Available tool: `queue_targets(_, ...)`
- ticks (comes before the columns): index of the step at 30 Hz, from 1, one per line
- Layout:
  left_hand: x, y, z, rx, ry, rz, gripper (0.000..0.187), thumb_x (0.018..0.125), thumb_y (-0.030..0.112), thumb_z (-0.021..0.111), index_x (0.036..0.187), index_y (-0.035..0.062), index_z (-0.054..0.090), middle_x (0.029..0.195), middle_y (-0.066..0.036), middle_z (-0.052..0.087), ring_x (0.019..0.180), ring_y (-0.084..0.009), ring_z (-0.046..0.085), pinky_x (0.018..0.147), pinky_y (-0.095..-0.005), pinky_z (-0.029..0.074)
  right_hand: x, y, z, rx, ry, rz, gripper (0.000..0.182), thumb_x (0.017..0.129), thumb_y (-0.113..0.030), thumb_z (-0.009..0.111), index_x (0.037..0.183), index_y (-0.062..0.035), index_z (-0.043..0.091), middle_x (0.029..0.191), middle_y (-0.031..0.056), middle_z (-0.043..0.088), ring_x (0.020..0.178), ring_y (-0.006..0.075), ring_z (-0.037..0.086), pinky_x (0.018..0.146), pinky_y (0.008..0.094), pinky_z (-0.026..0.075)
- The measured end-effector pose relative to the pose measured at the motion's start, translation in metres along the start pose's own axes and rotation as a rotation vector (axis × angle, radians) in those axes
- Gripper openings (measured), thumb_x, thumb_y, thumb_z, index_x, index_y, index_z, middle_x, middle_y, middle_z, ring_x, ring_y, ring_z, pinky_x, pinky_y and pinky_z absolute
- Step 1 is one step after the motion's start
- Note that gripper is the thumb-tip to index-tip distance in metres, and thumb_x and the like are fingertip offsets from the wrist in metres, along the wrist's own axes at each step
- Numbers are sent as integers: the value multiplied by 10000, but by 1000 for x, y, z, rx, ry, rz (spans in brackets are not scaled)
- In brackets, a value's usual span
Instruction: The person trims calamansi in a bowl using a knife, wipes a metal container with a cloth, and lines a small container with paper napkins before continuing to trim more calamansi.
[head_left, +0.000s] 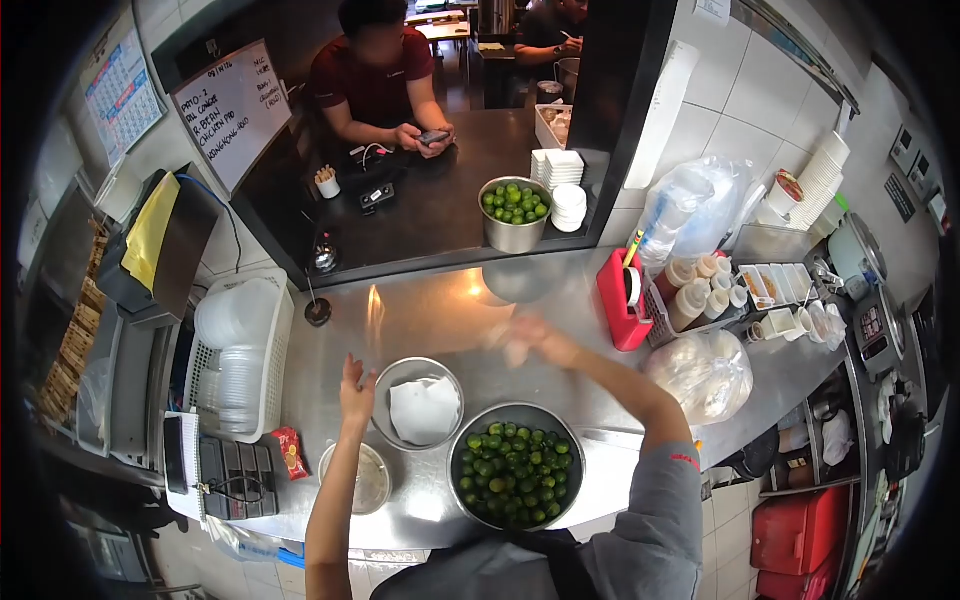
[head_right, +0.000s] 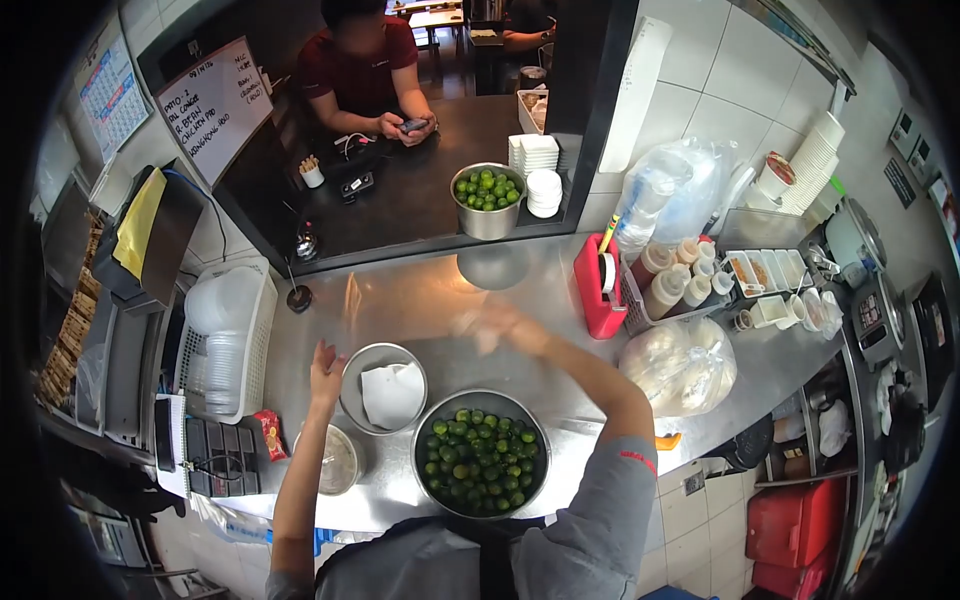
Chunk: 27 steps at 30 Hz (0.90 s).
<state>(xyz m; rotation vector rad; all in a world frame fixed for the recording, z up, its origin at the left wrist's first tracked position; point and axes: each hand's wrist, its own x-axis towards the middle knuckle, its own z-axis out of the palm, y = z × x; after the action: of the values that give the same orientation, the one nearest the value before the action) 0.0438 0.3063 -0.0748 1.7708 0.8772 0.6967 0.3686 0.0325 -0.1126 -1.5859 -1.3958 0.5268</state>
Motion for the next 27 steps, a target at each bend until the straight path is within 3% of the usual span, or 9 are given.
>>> queue_targets(5,-7,25,8,-9,-131,-131,357,839,137,622,1157,-14,566,982,-100,639,922,-136,575,834,-254,432,6,54,2,-832,571,190,470,800,6,470,1262,-79,493,1321,162,450,1264,307,371,1082,413,247)
queue_targets(9,-17,47,6,-141,-343,-14,256,836,121,626,1069,15,633,895,-30,631,833,-84,539,744,-220,420,-31,-44,54,-554,-111,-251,521,779,44,470,1290,-52,451,1340,139,438,1290,288,350,1076,417,256)
queue_targets(12,-12,32,-2,-8,-425,-21,222,829,106,627,1036,32,654,868,4,608,802,-72,514,705,-221,410,-88,-61,5,-660,-227,-322,476,843,-35,442,1318,-66,426,1381,128,396,1315,277,319,1087,407,252)
queue_targets(16,-1,33,24,-54,-213,-46,110,831,107,601,882,39,670,794,29,571,744,-72,486,664,-243,411,-150,-25,-67,-748,-24,39,483,792,-27,483,1274,-48,459,1360,157,403,1301,316,323,1081,426,254)
queue_targets(19,23,-1,81,-10,25,-151,182,871,148,498,710,105,570,678,3,503,622,-113,472,502,-298,384,-160,-9,-56,-920,153,38,386,778,-82,532,1162,-62,573,1272,183,484,1219,343,417,1049,433,303)
queue_targets(22,28,-16,143,0,76,-91,182,864,73,441,882,58,622,832,-92,624,728,-183,561,626,-363,470,-166,-118,-44,-700,319,33,309,812,-85,554,1110,-15,593,1168,194,558,1112,365,508,950,402,398)
queue_targets(24,27,-10,176,-424,173,199,239,898,84,410,990,61,630,968,-81,627,894,-178,561,771,-356,461,-213,-128,-53,-968,182,560,198,848,-136,560,909,45,613,949,252,607,864,342,581,750,427,470)
queue_targets(25,53,-51,209,-637,108,111,281,864,30,408,1063,55,605,1044,-76,620,994,-187,542,876,-350,430,-218,-128,-53,-1029,141,626,201,848,-144,561,905,42,613,934,243,605,849,334,577,737,422,467)
queue_targets(27,12,13,181,-230,105,268,442,736,-54,408,1128,56,580,1070,-132,621,1105,-278,531,973,-363,392,-210,-132,-40,-984,173,521,209,850,-162,564,897,35,613,904,225,600,819,317,570,710,412,459)
